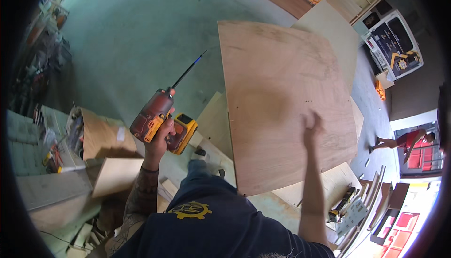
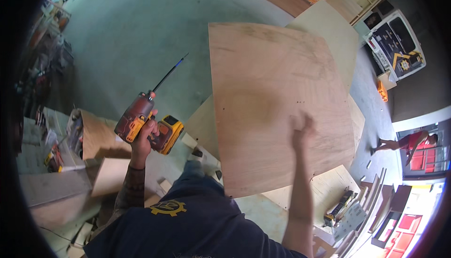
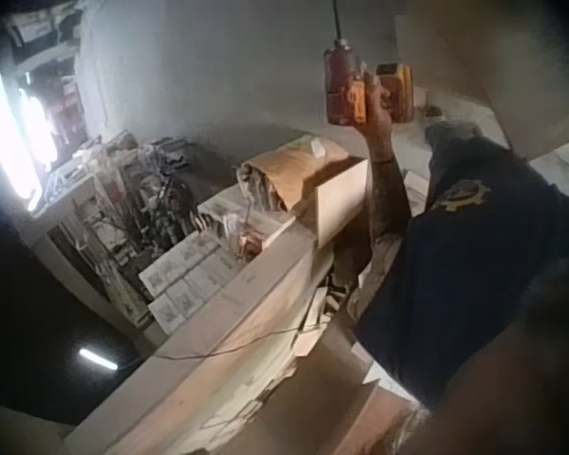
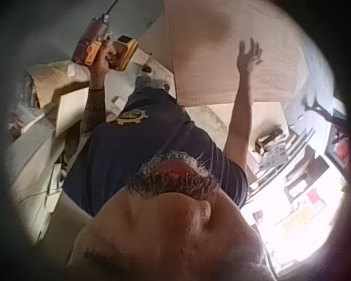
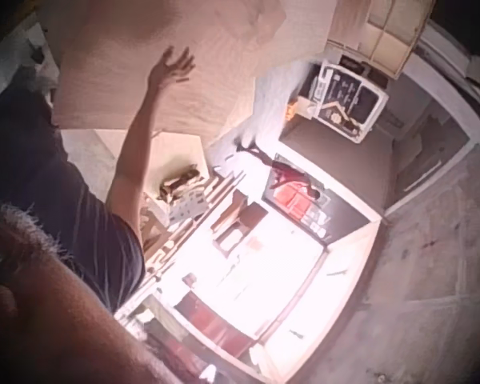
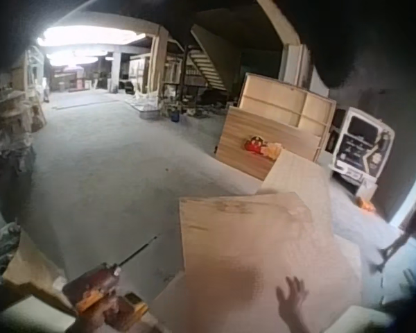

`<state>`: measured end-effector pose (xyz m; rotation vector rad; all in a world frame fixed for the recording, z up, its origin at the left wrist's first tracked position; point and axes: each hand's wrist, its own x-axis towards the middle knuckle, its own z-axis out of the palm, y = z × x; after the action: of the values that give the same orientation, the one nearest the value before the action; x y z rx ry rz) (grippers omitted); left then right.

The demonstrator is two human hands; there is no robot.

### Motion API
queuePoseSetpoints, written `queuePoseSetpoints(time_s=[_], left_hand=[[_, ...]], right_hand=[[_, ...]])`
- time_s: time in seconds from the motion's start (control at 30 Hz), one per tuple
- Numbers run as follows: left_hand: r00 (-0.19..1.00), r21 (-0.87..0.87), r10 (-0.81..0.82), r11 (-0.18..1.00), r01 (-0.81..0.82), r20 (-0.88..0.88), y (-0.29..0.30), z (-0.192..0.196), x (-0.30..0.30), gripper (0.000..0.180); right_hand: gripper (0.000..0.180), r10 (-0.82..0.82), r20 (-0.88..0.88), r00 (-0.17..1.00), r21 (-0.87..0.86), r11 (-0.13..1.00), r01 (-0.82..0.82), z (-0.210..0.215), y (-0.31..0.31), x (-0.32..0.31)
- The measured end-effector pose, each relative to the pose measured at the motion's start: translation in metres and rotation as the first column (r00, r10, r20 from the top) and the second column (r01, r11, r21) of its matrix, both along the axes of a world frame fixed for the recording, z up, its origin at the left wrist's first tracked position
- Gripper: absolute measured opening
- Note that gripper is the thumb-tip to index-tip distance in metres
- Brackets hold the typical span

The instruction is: Assembling a wooden cabinet or shelving unit using a power drill and screws.

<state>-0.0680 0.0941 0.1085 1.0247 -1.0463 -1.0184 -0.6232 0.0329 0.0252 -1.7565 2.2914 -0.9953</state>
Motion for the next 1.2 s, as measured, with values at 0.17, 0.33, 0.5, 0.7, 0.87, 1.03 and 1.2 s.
queuePoseSetpoints(time_s=[0.17,0.33,0.5,0.7,0.87,1.03,1.2], left_hand=[[1.000,0.082,0.003,0.997,-0.001,-0.019,0.002,-0.036,0.014,0.041],[0.998,0.173,-0.060,0.983,0.059,-0.002,-0.005,-0.043,0.041,0.041],[0.984,0.234,-0.180,0.956,0.179,-0.018,-0.004,-0.035,0.059,0.042],[0.931,0.236,-0.350,0.918,0.318,0.106,-0.024,-0.022,0.062,0.048],[0.863,0.154,-0.481,0.875,0.460,0.154,-0.046,-0.021,0.051,0.048],[0.799,0.103,-0.594,0.804,0.586,0.090,-0.060,-0.011,0.045,0.049],[0.709,0.098,-0.705,0.708,0.699,0.037,-0.065,0.007,0.033,0.051]], right_hand=[[0.108,0.312,-0.163,0.936,0.378,0.896,-0.233,0.049,0.044,0.263],[0.107,0.240,-0.176,0.955,0.302,0.936,-0.180,0.030,0.055,0.260],[0.108,0.278,-0.123,0.953,0.359,0.907,-0.218,0.033,0.104,0.231],[0.095,0.266,-0.202,0.943,0.432,0.888,-0.158,0.037,0.135,0.215],[0.090,0.004,-0.119,0.993,0.273,0.962,0.029,0.011,0.134,0.255],[0.079,0.001,-0.182,0.983,0.141,0.990,0.026,0.004,0.139,0.263],[0.060,0.051,0.172,0.984,0.118,0.990,-0.072,0.019,0.162,0.233]])
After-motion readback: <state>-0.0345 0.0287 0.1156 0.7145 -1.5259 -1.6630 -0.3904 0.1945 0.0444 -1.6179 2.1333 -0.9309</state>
